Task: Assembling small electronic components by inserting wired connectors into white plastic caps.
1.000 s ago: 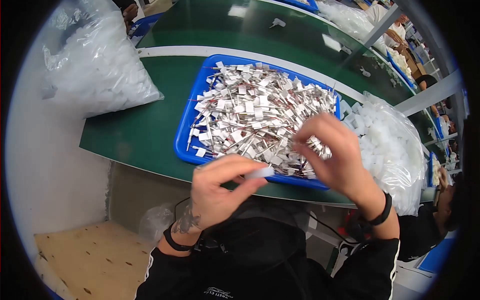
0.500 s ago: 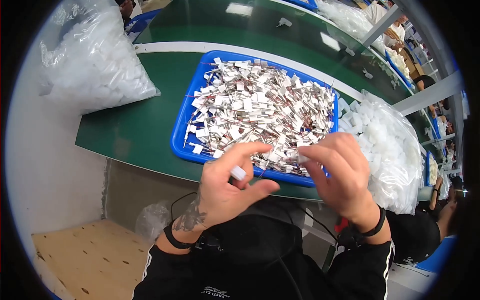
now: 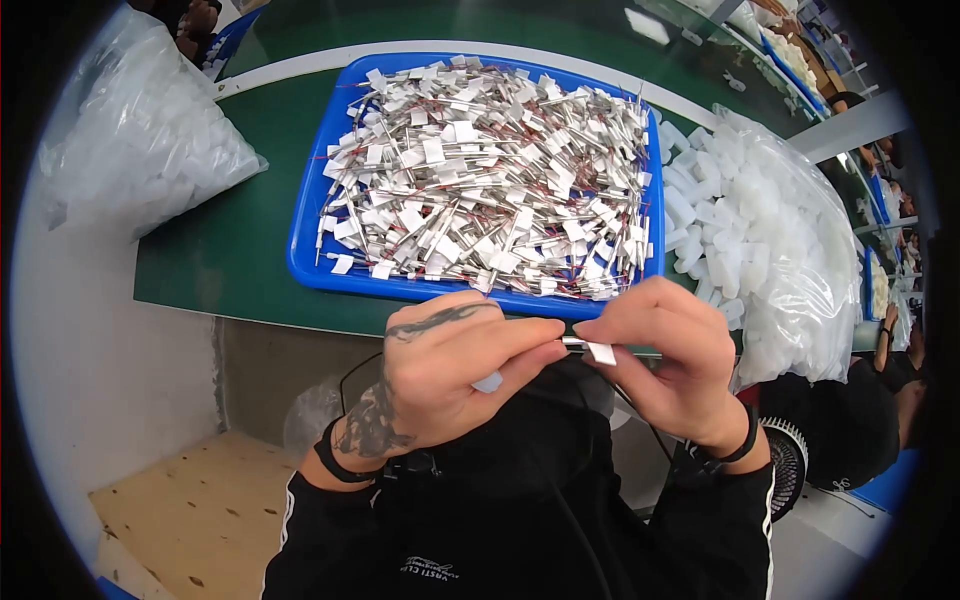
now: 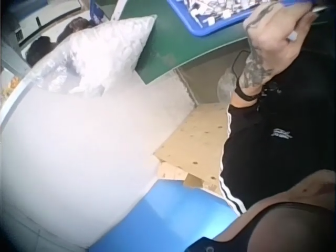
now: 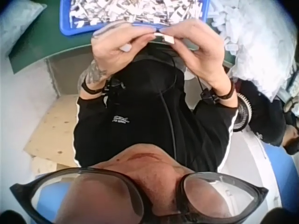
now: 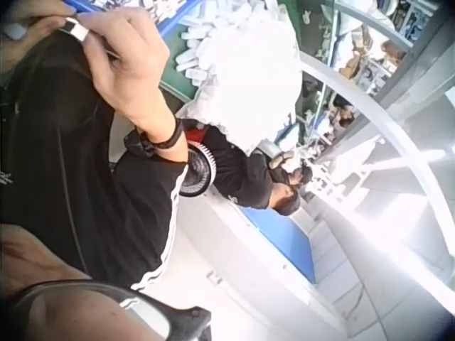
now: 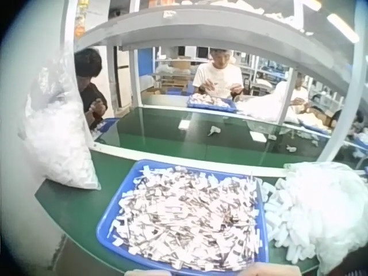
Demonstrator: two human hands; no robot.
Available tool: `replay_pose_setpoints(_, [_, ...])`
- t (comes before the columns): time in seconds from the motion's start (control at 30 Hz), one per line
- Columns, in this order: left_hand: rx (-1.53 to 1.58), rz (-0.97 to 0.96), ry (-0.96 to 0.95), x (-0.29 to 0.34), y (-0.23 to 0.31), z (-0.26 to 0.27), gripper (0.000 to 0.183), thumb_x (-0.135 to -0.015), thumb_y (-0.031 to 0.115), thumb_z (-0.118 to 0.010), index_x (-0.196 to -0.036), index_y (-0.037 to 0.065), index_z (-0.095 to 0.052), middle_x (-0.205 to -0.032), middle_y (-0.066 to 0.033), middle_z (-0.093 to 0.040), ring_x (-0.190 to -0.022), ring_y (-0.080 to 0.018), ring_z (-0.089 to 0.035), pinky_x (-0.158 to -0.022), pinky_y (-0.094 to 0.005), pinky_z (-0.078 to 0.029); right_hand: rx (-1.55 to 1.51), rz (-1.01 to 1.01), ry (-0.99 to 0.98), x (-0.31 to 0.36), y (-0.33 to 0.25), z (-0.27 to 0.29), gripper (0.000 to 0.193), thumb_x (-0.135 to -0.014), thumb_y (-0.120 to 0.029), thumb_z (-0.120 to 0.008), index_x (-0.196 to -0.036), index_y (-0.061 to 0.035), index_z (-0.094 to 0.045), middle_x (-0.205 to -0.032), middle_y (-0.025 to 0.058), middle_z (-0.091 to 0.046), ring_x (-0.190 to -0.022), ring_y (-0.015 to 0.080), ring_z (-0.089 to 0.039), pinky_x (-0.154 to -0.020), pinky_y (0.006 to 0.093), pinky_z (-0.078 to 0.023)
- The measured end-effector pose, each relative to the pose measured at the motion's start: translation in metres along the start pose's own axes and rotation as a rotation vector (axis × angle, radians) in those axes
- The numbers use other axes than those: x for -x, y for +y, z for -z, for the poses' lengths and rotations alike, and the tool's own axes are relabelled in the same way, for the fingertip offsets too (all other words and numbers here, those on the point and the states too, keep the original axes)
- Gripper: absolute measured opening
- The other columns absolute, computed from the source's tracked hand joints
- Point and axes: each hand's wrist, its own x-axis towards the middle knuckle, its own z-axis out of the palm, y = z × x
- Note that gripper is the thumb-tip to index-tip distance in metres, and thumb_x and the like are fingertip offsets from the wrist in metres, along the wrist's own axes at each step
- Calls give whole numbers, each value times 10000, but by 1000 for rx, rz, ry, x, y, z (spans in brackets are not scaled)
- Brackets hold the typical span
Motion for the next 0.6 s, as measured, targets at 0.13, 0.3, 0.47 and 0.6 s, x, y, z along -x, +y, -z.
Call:
replay_pose_setpoints(0.13, [103, 177, 23, 2, 6, 6, 174, -745, 99, -783, -876, 29, -693, -546, 3, -483, -481, -114, -466, -476, -288, -410, 125, 56, 77, 18, 2, 6, 328, -635, 132, -653, -915, -28, -715, -761, 72, -610, -667, 165, -599, -558, 261, -464])
replay_pose_setpoints(0.3, [1128, 387, 5, 20, -10, 2, 658, -946, 352, -558, -1400, -55, -311, -960, -30, -400, -780, -101, -403, -584, -259, -449, 24, 37, 160, 25, 14, -1, 297, -645, 139, -651, -902, -1, -705, -751, 83, -617, -675, 160, -600, -568, 255, -460])
replay_pose_setpoints(0.47, [540, 439, -67, 19, -2, -9, 566, -875, 18, -558, -1393, -72, -350, -1034, -61, -448, -881, -127, -480, -757, -254, -464, -473, -165, 303, 45, 21, -32, 140, -766, 87, -623, -902, 62, -644, -894, 160, -645, -728, 184, -627, -632, 268, -504])
replay_pose_setpoints(0.6, [289, 308, 65, 16, 0, -13, 506, -692, -81, -756, -1170, -61, -590, -956, -77, -595, -814, -150, -599, -723, -253, -497, -823, -293, 346, 57, 29, -46, 110, -857, 6, -585, -945, 60, -622, -903, 167, -610, -732, 185, -627, -653, 279, -536])
